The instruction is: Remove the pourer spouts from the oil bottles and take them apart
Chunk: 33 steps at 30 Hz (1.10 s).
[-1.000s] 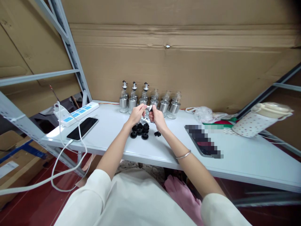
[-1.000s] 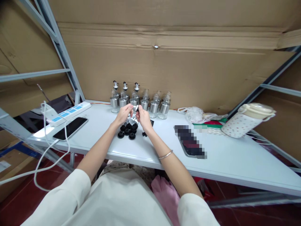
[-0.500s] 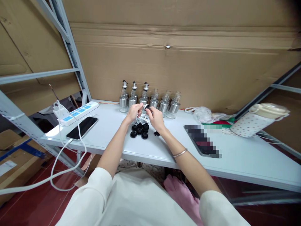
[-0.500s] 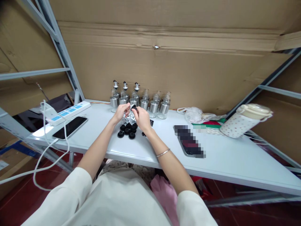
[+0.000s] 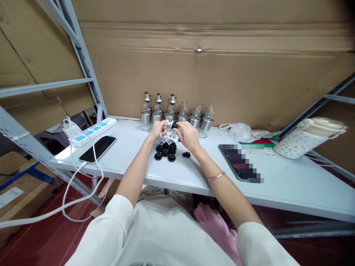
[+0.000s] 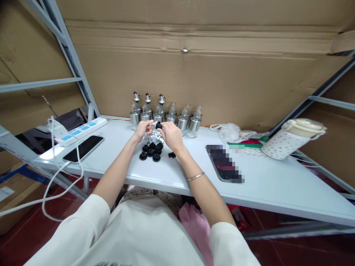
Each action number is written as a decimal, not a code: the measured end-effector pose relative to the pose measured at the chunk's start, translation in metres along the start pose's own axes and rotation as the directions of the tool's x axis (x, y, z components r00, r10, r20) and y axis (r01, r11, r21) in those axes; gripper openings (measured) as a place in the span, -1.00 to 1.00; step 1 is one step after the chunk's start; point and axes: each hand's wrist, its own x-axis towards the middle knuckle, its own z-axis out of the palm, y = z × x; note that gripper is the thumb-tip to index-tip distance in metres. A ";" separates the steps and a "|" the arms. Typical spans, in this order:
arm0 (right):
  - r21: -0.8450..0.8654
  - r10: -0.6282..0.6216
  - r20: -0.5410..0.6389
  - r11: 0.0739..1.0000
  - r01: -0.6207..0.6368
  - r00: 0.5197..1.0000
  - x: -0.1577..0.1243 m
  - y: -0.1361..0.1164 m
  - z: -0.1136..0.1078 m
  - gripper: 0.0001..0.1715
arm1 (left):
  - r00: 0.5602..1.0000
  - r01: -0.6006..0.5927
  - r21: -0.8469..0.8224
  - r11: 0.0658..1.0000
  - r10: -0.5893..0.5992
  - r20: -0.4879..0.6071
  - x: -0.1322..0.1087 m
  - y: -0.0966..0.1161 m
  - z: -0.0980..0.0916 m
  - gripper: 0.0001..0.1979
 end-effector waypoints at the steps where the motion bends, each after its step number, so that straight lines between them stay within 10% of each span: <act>1: 0.006 -0.009 -0.003 1.000 0.009 1.000 -0.001 0.000 -0.001 -0.60 | 1.000 -0.008 -0.002 1.000 0.008 0.000 0.000 0.001 0.000 -0.46; 9: 0.317 0.260 -0.016 0.917 -0.242 0.965 -0.003 0.010 -0.009 -0.60 | 0.993 -0.115 0.049 0.992 0.116 -0.028 0.000 0.001 0.014 -0.58; 12: 0.615 0.476 0.271 0.583 -0.531 0.837 0.000 0.013 -0.013 -0.49 | 0.978 -0.202 0.057 0.978 0.204 -0.031 -0.001 -0.001 0.019 -0.68; 15: 0.678 0.421 0.599 0.184 -0.711 0.681 0.001 0.012 -0.016 -0.45 | 0.973 -0.229 0.071 0.971 0.231 -0.015 -0.003 -0.001 0.020 -0.70; 17: 0.654 0.342 0.692 0.075 -0.752 0.636 0.000 0.010 -0.016 -0.48 | 0.973 -0.229 0.090 0.969 0.232 -0.021 -0.003 0.001 0.019 -0.70; 33: 0.689 0.380 0.666 0.017 -0.725 0.642 -0.001 0.005 -0.006 -0.56 | 0.972 -0.227 0.219 0.949 0.236 -0.018 -0.004 0.004 0.008 -0.69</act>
